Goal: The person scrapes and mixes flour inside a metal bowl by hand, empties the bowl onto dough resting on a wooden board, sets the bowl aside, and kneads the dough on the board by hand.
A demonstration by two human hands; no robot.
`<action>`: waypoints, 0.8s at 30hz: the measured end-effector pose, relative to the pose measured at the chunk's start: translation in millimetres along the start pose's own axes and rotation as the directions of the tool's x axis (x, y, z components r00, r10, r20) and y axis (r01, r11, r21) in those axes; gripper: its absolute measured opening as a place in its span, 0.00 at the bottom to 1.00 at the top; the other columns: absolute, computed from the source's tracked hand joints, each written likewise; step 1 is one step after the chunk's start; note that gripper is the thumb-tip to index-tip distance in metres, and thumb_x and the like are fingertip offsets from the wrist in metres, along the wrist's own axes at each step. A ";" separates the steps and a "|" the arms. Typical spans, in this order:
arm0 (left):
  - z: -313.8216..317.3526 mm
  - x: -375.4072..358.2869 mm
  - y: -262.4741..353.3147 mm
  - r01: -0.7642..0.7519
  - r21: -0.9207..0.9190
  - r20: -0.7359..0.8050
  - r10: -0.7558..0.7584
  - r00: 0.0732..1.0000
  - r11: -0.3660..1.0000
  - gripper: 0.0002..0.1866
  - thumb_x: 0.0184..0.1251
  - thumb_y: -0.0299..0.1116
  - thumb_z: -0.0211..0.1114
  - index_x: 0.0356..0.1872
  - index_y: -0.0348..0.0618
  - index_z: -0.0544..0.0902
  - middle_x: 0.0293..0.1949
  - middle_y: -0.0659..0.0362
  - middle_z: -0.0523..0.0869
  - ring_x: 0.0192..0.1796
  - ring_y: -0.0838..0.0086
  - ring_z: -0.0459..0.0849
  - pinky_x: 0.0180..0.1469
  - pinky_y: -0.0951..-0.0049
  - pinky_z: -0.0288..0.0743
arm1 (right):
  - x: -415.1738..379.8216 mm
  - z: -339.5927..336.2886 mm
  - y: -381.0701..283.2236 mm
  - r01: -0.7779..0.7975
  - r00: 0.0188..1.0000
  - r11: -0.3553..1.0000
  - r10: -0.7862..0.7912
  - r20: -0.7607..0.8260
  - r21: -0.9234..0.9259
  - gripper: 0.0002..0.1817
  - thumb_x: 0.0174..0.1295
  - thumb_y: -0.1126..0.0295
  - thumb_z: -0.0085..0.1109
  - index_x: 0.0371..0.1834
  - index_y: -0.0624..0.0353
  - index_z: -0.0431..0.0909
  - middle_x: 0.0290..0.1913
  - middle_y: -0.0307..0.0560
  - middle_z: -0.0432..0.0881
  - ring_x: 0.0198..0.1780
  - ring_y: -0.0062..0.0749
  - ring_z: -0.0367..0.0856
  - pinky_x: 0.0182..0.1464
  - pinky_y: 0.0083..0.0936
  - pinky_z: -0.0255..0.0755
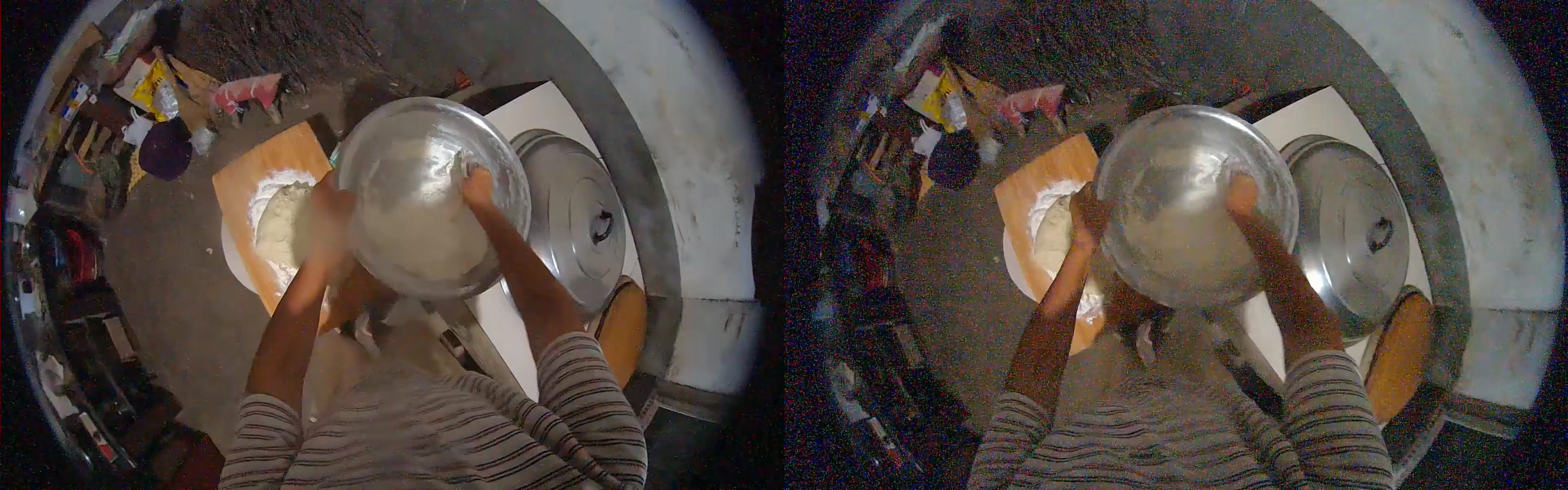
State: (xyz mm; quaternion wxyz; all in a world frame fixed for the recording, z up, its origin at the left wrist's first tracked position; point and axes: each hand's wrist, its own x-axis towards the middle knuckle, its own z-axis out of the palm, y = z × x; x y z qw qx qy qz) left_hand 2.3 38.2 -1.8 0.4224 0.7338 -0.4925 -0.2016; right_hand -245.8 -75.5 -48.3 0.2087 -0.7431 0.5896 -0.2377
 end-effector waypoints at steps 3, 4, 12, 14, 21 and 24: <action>0.3 1.8 -1.7 0.251 -0.330 0.146 -0.213 0.966 0.910 0.18 0.38 0.19 0.52 0.37 0.35 0.76 0.23 0.57 0.80 0.22 0.74 0.76 0.26 0.74 0.70 | 18.0 93.6 23.0 -0.121 0.990 0.921 0.139 0.022 -0.371 0.06 0.48 0.72 0.48 0.22 0.61 0.75 0.26 0.48 0.76 0.33 0.39 0.74 0.35 0.34 0.67; -1.0 2.7 3.6 0.248 -0.311 0.146 -0.212 0.966 0.918 0.18 0.38 0.19 0.52 0.37 0.35 0.76 0.23 0.57 0.80 0.22 0.74 0.76 0.26 0.74 0.70 | 17.4 144.7 4.7 0.044 0.999 0.859 -0.043 0.014 -0.509 0.08 0.50 0.71 0.45 0.28 0.63 0.74 0.30 0.51 0.75 0.37 0.41 0.73 0.39 0.35 0.67; -9.3 6.9 24.6 0.313 -0.491 0.153 -0.273 0.950 0.813 0.18 0.38 0.14 0.46 0.34 0.35 0.76 0.22 0.60 0.78 0.19 0.79 0.72 0.21 0.80 0.65 | -65.5 53.5 -78.4 0.484 0.642 0.866 -0.450 0.621 0.127 0.15 0.52 0.63 0.45 0.34 0.63 0.73 0.36 0.57 0.74 0.43 0.45 0.71 0.44 0.35 0.65; -9.1 7.0 25.9 0.326 -0.491 0.164 -0.282 0.945 0.808 0.17 0.38 0.14 0.47 0.34 0.35 0.76 0.21 0.60 0.78 0.19 0.78 0.72 0.21 0.80 0.65 | -51.7 36.9 -72.4 0.681 0.574 0.731 -0.491 0.655 -0.049 0.15 0.50 0.62 0.47 0.31 0.63 0.74 0.33 0.57 0.74 0.40 0.45 0.71 0.43 0.35 0.65; -2.6 13.3 12.6 0.319 -0.426 0.164 -0.275 0.947 0.846 0.15 0.39 0.14 0.47 0.32 0.34 0.76 0.21 0.59 0.77 0.18 0.77 0.71 0.20 0.79 0.65 | -29.2 166.7 -39.4 0.438 0.839 0.421 -0.508 0.193 -0.795 0.08 0.49 0.70 0.47 0.28 0.62 0.74 0.33 0.57 0.73 0.37 0.45 0.71 0.44 0.35 0.65; -5.9 12.2 20.0 0.362 -0.401 0.163 -0.324 0.932 0.841 0.15 0.38 0.14 0.48 0.32 0.34 0.76 0.22 0.59 0.78 0.20 0.77 0.72 0.21 0.78 0.66 | -66.0 45.2 -117.8 0.559 0.787 0.628 -0.608 -0.107 0.541 0.08 0.52 0.72 0.45 0.33 0.59 0.73 0.35 0.54 0.74 0.35 0.43 0.72 0.41 0.36 0.66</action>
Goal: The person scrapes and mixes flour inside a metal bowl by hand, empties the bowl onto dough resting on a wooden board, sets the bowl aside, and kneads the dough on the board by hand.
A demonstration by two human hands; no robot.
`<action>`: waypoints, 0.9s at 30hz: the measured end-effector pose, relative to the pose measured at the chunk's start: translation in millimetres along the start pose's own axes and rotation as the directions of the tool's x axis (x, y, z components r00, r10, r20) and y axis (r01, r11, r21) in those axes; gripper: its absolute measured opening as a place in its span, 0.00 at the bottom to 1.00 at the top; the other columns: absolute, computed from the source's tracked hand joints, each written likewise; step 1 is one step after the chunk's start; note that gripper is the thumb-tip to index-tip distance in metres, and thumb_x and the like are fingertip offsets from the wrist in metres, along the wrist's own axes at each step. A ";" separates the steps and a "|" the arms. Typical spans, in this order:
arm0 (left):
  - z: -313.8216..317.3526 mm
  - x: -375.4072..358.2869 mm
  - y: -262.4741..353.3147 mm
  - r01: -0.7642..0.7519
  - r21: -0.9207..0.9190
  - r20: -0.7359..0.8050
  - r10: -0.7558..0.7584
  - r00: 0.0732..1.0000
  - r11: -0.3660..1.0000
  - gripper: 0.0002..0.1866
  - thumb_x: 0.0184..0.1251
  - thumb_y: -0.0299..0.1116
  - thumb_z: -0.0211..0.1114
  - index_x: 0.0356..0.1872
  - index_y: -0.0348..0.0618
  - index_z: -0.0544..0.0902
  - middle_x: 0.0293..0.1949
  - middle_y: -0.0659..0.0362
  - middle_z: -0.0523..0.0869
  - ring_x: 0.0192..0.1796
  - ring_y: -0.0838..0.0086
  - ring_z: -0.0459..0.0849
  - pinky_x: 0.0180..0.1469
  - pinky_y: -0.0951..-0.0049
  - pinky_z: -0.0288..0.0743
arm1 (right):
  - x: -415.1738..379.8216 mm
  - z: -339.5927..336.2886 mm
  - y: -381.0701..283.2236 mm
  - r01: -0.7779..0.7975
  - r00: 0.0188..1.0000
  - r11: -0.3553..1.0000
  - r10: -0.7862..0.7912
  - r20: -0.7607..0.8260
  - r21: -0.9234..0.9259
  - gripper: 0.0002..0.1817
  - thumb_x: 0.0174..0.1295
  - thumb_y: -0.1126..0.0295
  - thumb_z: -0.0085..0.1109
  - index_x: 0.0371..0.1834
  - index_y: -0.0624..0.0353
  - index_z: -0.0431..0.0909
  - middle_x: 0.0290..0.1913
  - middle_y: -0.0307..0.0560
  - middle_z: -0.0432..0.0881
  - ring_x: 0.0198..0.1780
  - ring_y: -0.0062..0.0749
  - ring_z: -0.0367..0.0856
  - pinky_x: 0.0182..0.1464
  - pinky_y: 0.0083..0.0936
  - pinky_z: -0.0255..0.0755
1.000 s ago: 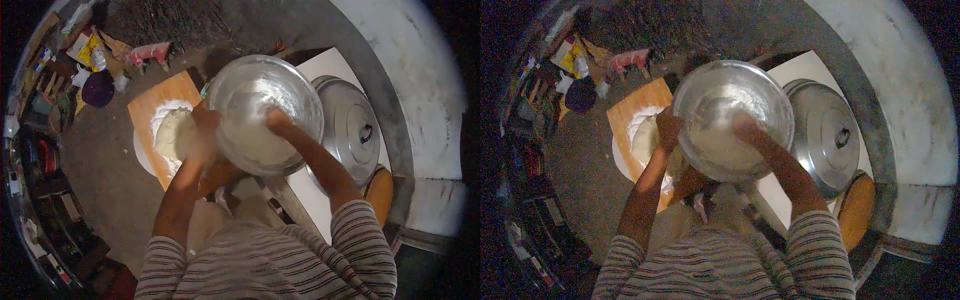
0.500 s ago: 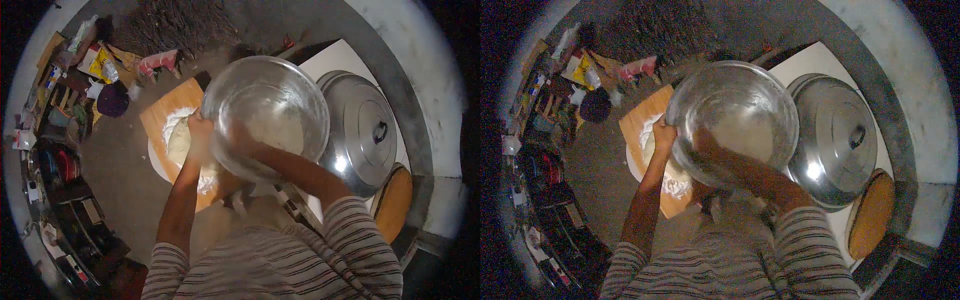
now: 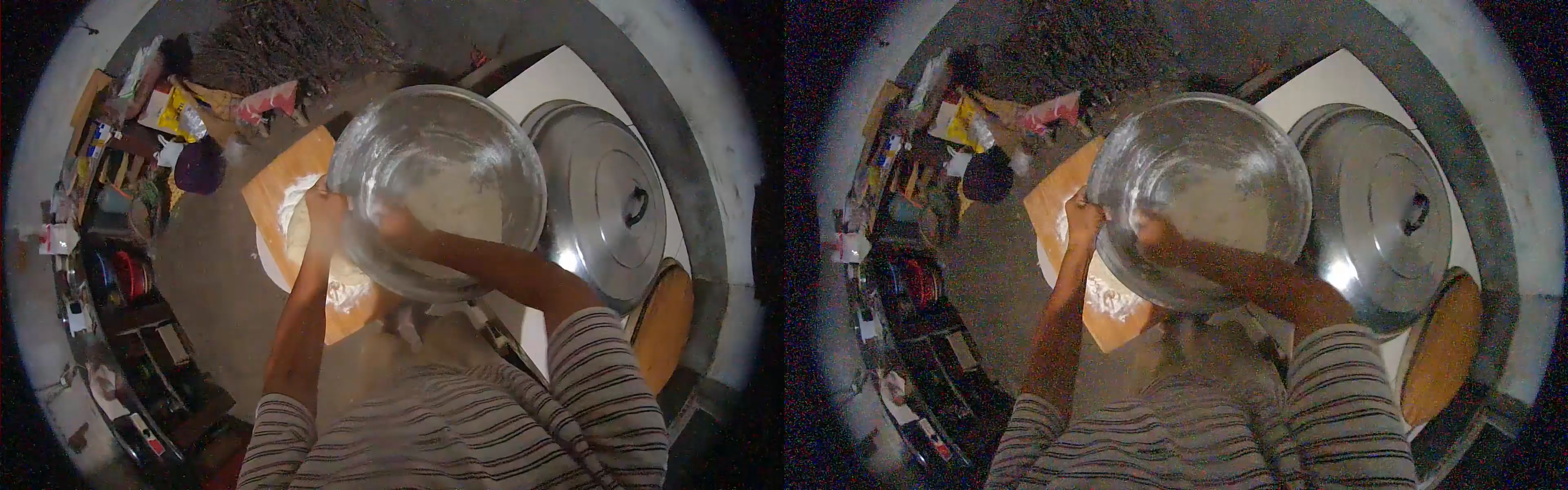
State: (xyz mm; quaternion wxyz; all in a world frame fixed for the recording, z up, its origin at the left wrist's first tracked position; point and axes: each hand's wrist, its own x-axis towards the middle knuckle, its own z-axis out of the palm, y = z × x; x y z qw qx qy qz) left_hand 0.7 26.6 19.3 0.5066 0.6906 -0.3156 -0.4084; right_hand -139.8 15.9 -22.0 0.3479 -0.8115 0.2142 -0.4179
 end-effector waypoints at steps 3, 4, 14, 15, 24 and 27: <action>1.5 -3.1 2.1 -0.024 -0.037 -0.006 0.024 1.000 0.999 0.16 0.38 0.14 0.48 0.32 0.34 0.76 0.23 0.60 0.78 0.22 0.78 0.73 0.22 0.78 0.67 | -7.2 -21.9 30.6 -0.025 0.817 0.975 0.147 0.558 -0.221 0.16 0.51 0.68 0.44 0.42 0.63 0.71 0.43 0.53 0.72 0.52 0.41 0.66 0.53 0.32 0.61; 0.5 -6.1 2.3 -0.028 -0.034 -0.006 0.027 1.000 0.999 0.16 0.38 0.14 0.48 0.32 0.34 0.76 0.23 0.60 0.78 0.22 0.78 0.73 0.22 0.78 0.67 | -1.1 -25.8 47.3 -0.024 0.819 0.975 0.145 0.555 -0.220 0.16 0.51 0.68 0.44 0.42 0.63 0.71 0.43 0.53 0.72 0.52 0.41 0.66 0.53 0.32 0.61; 1.4 -6.7 2.3 -0.140 0.028 0.019 0.140 0.990 0.990 0.11 0.47 0.29 0.59 0.32 0.34 0.77 0.23 0.63 0.79 0.24 0.82 0.74 0.26 0.80 0.68 | -8.8 -138.9 125.0 0.140 0.862 0.384 0.406 0.303 -0.913 0.18 0.47 0.72 0.47 0.44 0.64 0.70 0.35 0.53 0.74 0.39 0.42 0.72 0.43 0.36 0.66; 0.4 -9.4 7.6 -0.101 -0.010 0.030 0.101 0.994 0.995 0.11 0.47 0.29 0.59 0.32 0.34 0.78 0.23 0.63 0.79 0.25 0.81 0.74 0.27 0.79 0.69 | -11.9 -134.4 121.4 0.018 0.890 0.277 0.433 0.141 -0.961 0.18 0.46 0.72 0.47 0.42 0.66 0.71 0.34 0.54 0.73 0.40 0.43 0.71 0.44 0.38 0.65; -8.9 32.6 13.4 -0.177 0.167 0.299 0.121 0.946 0.970 0.20 0.45 0.22 0.54 0.44 0.33 0.73 0.38 0.55 0.78 0.39 0.72 0.75 0.40 0.75 0.69 | -18.2 -26.1 115.4 0.368 0.908 0.655 -0.103 0.405 -0.659 0.09 0.44 0.72 0.45 0.29 0.62 0.73 0.33 0.57 0.71 0.39 0.42 0.70 0.47 0.36 0.63; -3.9 71.2 11.5 -0.344 0.250 0.354 0.245 0.903 0.905 0.26 0.49 0.31 0.60 0.51 0.34 0.67 0.48 0.52 0.73 0.49 0.71 0.71 0.49 0.75 0.65 | -15.0 -71.6 117.1 0.201 0.979 0.626 -0.098 0.179 -0.753 0.09 0.44 0.72 0.45 0.27 0.61 0.73 0.33 0.53 0.74 0.37 0.41 0.72 0.45 0.33 0.65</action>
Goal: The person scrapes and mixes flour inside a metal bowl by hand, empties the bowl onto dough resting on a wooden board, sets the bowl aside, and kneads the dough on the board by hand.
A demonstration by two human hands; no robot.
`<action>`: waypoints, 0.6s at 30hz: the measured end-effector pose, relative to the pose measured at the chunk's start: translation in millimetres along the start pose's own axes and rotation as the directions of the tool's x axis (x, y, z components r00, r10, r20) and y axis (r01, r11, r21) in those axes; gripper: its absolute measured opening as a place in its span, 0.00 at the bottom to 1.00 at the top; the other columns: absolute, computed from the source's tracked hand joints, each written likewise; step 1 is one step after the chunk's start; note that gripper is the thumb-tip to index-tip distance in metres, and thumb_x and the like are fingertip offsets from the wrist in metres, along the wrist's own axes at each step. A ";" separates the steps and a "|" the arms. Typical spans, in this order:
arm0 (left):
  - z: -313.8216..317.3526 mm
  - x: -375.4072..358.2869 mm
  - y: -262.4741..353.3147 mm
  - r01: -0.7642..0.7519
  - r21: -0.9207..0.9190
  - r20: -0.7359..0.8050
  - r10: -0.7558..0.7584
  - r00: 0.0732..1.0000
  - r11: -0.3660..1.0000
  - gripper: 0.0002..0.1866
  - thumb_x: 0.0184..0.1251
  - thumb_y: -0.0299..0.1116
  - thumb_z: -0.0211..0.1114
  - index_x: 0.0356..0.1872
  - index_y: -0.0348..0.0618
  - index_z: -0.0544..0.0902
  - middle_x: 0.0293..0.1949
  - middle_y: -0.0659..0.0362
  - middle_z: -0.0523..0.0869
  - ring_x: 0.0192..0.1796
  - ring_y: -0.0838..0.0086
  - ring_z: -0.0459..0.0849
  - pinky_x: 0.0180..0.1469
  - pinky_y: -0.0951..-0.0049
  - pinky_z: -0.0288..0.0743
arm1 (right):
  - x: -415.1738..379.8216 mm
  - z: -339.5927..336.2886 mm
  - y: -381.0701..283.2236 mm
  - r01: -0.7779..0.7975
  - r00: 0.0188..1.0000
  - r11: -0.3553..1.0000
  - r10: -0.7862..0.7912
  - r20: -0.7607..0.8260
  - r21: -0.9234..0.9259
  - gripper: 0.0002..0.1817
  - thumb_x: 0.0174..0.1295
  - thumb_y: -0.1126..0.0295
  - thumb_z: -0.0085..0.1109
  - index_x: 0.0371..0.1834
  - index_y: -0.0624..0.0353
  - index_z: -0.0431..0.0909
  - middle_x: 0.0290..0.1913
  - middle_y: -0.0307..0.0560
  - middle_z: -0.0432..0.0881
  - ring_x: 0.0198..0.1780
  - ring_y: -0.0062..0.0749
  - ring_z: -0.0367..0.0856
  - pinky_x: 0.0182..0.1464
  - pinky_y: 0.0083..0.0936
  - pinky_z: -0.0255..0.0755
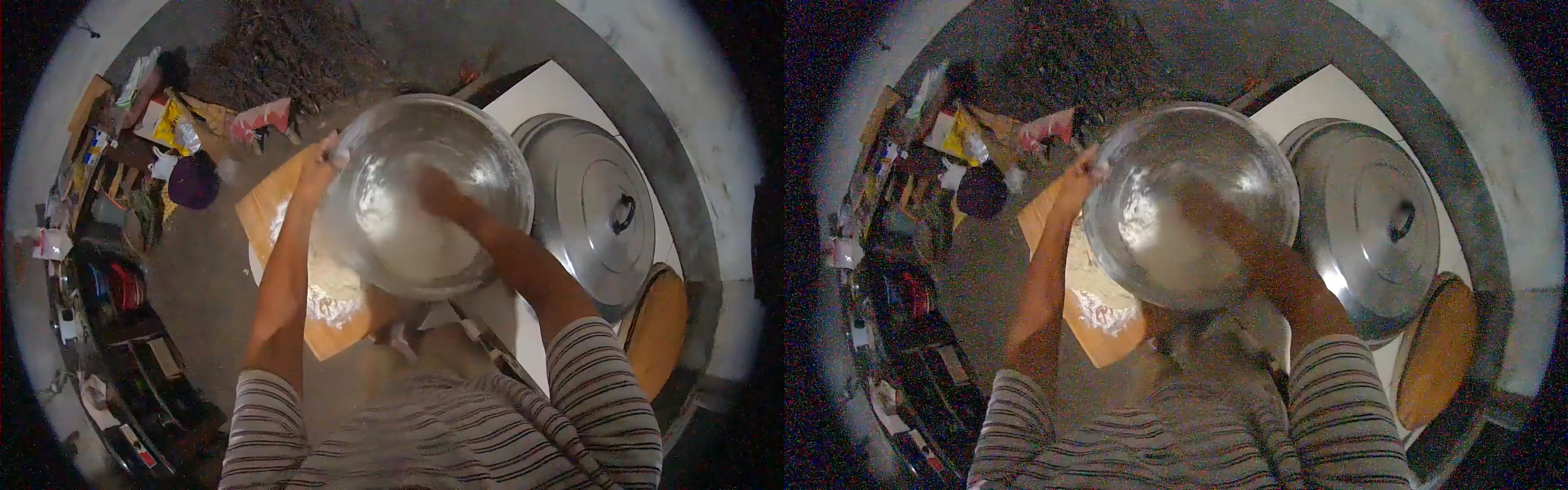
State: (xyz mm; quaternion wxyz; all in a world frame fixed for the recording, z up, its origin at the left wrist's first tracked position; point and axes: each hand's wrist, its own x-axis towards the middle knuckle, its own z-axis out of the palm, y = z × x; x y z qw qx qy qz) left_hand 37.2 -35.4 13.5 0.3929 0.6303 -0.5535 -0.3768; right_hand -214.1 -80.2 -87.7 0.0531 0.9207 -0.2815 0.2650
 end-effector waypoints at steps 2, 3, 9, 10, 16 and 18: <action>-2.7 1.3 -1.6 0.011 -0.351 -0.157 -0.070 0.985 0.936 0.33 0.51 0.36 0.62 0.57 0.35 0.59 0.54 0.51 0.67 0.53 0.69 0.68 0.53 0.74 0.62 | -6.3 -12.5 31.1 -0.047 0.788 0.978 0.162 0.594 -0.205 0.10 0.46 0.71 0.45 0.30 0.61 0.74 0.31 0.50 0.76 0.35 0.39 0.74 0.44 0.33 0.66; 3.4 -19.9 6.0 -0.073 -0.320 -0.309 -0.032 0.951 0.945 0.29 0.51 0.32 0.59 0.55 0.34 0.62 0.41 0.57 0.68 0.41 0.75 0.69 0.40 0.78 0.64 | -16.7 -2.8 39.1 -0.047 0.793 0.979 0.157 0.589 -0.199 0.10 0.46 0.71 0.45 0.30 0.61 0.74 0.31 0.50 0.76 0.35 0.39 0.74 0.44 0.33 0.66; 97.1 -135.2 -39.5 -0.151 -0.729 -0.431 -0.277 0.859 0.668 0.33 0.41 0.17 0.52 0.56 0.38 0.59 0.50 0.55 0.69 0.51 0.67 0.68 0.50 0.71 0.65 | 10.4 34.5 32.6 -0.078 0.810 0.950 0.238 0.535 -0.304 0.11 0.46 0.71 0.46 0.31 0.63 0.75 0.30 0.51 0.76 0.33 0.40 0.75 0.44 0.37 0.66; 105.6 -133.0 -62.4 -0.112 -0.536 -0.507 -0.213 0.835 0.836 0.32 0.41 0.17 0.49 0.56 0.38 0.60 0.47 0.55 0.71 0.47 0.68 0.70 0.46 0.72 0.67 | 27.6 38.9 17.0 -0.137 0.862 0.938 0.272 0.428 -0.320 0.12 0.45 0.70 0.47 0.32 0.63 0.75 0.30 0.52 0.77 0.34 0.41 0.75 0.45 0.38 0.65; 87.9 -127.3 -11.9 -0.095 -0.560 -0.501 -0.245 0.830 0.823 0.25 0.42 0.17 0.43 0.49 0.37 0.65 0.36 0.58 0.74 0.33 0.74 0.73 0.31 0.77 0.69 | 64.2 32.0 -102.6 0.021 0.988 1.000 -0.022 0.151 0.005 0.09 0.35 0.66 0.53 0.17 0.59 0.78 0.22 0.52 0.77 0.27 0.42 0.74 0.31 0.37 0.68; 81.5 -124.6 3.0 -0.049 -0.617 -0.416 -0.273 0.867 0.785 0.20 0.44 0.18 0.43 0.44 0.38 0.68 0.30 0.60 0.75 0.28 0.77 0.72 0.27 0.79 0.67 | 40.8 25.6 -121.8 -0.135 0.989 0.987 0.128 0.077 0.092 0.11 0.36 0.64 0.54 0.19 0.60 0.78 0.22 0.53 0.76 0.27 0.43 0.74 0.32 0.38 0.68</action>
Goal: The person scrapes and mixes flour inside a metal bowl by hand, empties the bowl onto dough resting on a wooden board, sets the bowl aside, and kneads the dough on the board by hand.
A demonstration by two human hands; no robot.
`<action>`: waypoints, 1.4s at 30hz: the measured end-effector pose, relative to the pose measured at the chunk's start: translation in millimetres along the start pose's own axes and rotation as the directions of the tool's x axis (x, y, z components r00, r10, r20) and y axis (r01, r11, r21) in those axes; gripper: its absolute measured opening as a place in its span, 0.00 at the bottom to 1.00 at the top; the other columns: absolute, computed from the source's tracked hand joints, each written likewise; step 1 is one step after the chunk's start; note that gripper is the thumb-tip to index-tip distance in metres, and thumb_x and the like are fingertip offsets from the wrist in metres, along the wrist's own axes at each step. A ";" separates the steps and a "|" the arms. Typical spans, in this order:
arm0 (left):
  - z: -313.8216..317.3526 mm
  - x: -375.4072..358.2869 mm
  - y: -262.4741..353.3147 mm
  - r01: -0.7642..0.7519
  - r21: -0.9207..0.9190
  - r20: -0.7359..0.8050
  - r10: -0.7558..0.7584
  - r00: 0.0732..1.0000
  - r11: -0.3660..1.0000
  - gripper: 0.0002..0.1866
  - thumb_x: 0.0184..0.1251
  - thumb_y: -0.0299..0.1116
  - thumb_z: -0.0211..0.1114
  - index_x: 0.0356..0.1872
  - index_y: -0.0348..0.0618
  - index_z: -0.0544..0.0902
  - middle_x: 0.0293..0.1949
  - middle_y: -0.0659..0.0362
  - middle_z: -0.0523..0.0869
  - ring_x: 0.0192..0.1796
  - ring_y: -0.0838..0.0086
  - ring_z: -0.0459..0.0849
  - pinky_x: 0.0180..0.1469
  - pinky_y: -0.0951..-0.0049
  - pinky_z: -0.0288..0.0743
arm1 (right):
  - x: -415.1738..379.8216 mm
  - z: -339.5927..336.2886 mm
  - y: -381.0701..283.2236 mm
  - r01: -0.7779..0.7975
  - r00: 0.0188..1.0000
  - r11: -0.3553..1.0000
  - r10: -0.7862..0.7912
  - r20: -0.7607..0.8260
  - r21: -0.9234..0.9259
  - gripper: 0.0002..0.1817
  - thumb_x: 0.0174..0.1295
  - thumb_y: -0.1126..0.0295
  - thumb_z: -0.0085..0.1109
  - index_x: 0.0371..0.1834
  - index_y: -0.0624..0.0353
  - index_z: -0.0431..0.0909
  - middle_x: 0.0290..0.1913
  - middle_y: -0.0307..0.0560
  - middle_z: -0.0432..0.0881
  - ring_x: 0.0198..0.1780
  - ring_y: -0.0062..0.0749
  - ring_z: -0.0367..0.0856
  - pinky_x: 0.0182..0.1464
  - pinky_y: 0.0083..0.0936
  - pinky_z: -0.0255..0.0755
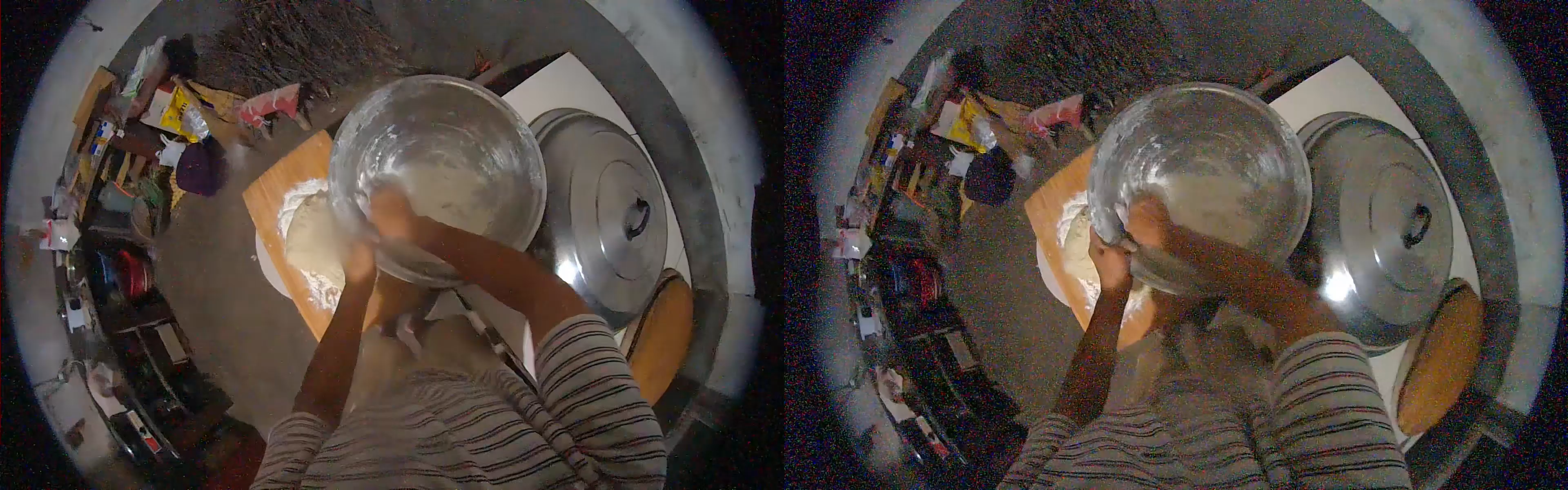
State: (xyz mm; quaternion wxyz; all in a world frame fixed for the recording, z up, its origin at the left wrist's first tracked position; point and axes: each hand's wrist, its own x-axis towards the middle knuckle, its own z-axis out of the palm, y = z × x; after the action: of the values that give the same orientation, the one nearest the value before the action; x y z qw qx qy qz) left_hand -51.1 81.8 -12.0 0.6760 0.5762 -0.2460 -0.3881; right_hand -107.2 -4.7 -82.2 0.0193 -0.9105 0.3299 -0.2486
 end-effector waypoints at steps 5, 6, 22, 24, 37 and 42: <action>-13.9 19.6 -41.0 -0.110 0.179 -0.077 0.125 0.989 0.978 0.19 0.45 0.18 0.44 0.43 0.39 0.70 0.31 0.61 0.76 0.29 0.78 0.73 0.28 0.80 0.67 | -11.0 -74.3 11.3 -0.274 0.750 0.934 0.058 0.659 0.229 0.15 0.47 0.60 0.51 0.33 0.59 0.75 0.34 0.55 0.76 0.37 0.45 0.74 0.42 0.36 0.67; -22.4 28.3 -60.5 -0.206 0.338 -0.092 0.250 0.964 0.918 0.19 0.45 0.19 0.44 0.42 0.39 0.71 0.32 0.61 0.76 0.30 0.77 0.73 0.28 0.80 0.67 | -23.9 -74.0 18.7 -0.142 0.785 0.964 -0.027 0.619 0.223 0.16 0.47 0.59 0.52 0.33 0.59 0.75 0.36 0.55 0.75 0.37 0.46 0.74 0.41 0.36 0.67; -19.5 46.1 -15.2 -0.036 0.282 -0.017 0.043 0.999 0.959 0.25 0.39 0.16 0.40 0.44 0.36 0.72 0.33 0.57 0.78 0.29 0.74 0.75 0.29 0.80 0.68 | 16.0 -2.1 76.2 0.187 0.973 0.979 -0.172 0.151 -0.087 0.18 0.46 0.70 0.48 0.42 0.67 0.68 0.40 0.62 0.70 0.44 0.50 0.68 0.49 0.37 0.61; -13.1 37.1 -4.9 -0.064 0.300 -0.004 0.068 0.998 0.952 0.23 0.41 0.16 0.41 0.42 0.36 0.73 0.29 0.58 0.77 0.26 0.75 0.74 0.27 0.81 0.67 | -10.4 -8.6 71.9 0.111 0.955 0.980 -0.150 0.254 0.162 0.20 0.46 0.71 0.48 0.44 0.68 0.66 0.43 0.64 0.68 0.45 0.50 0.67 0.51 0.36 0.59; -15.5 43.2 22.0 0.112 0.157 0.013 -0.115 0.993 0.981 0.20 0.41 0.14 0.44 0.39 0.37 0.75 0.26 0.61 0.77 0.21 0.80 0.71 0.21 0.82 0.65 | 21.6 -34.5 78.8 0.001 0.779 0.931 -0.229 0.583 0.365 0.15 0.43 0.72 0.50 0.32 0.72 0.72 0.38 0.61 0.71 0.44 0.50 0.68 0.50 0.33 0.62; -18.2 49.1 21.5 0.122 0.039 0.071 -0.125 0.990 0.992 0.20 0.42 0.15 0.44 0.39 0.37 0.75 0.25 0.61 0.77 0.20 0.81 0.71 0.20 0.83 0.64 | -51.3 1.4 70.3 0.240 0.932 0.961 -0.268 0.242 0.141 0.17 0.48 0.73 0.47 0.43 0.68 0.68 0.46 0.56 0.70 0.51 0.46 0.64 0.56 0.31 0.56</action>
State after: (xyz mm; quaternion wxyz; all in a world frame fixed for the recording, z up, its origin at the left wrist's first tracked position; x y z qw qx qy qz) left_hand -3.4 53.6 -0.7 0.6312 0.5871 -0.2411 -0.4458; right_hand -181.9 -28.5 -120.0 0.0796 -0.9677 0.1900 -0.1455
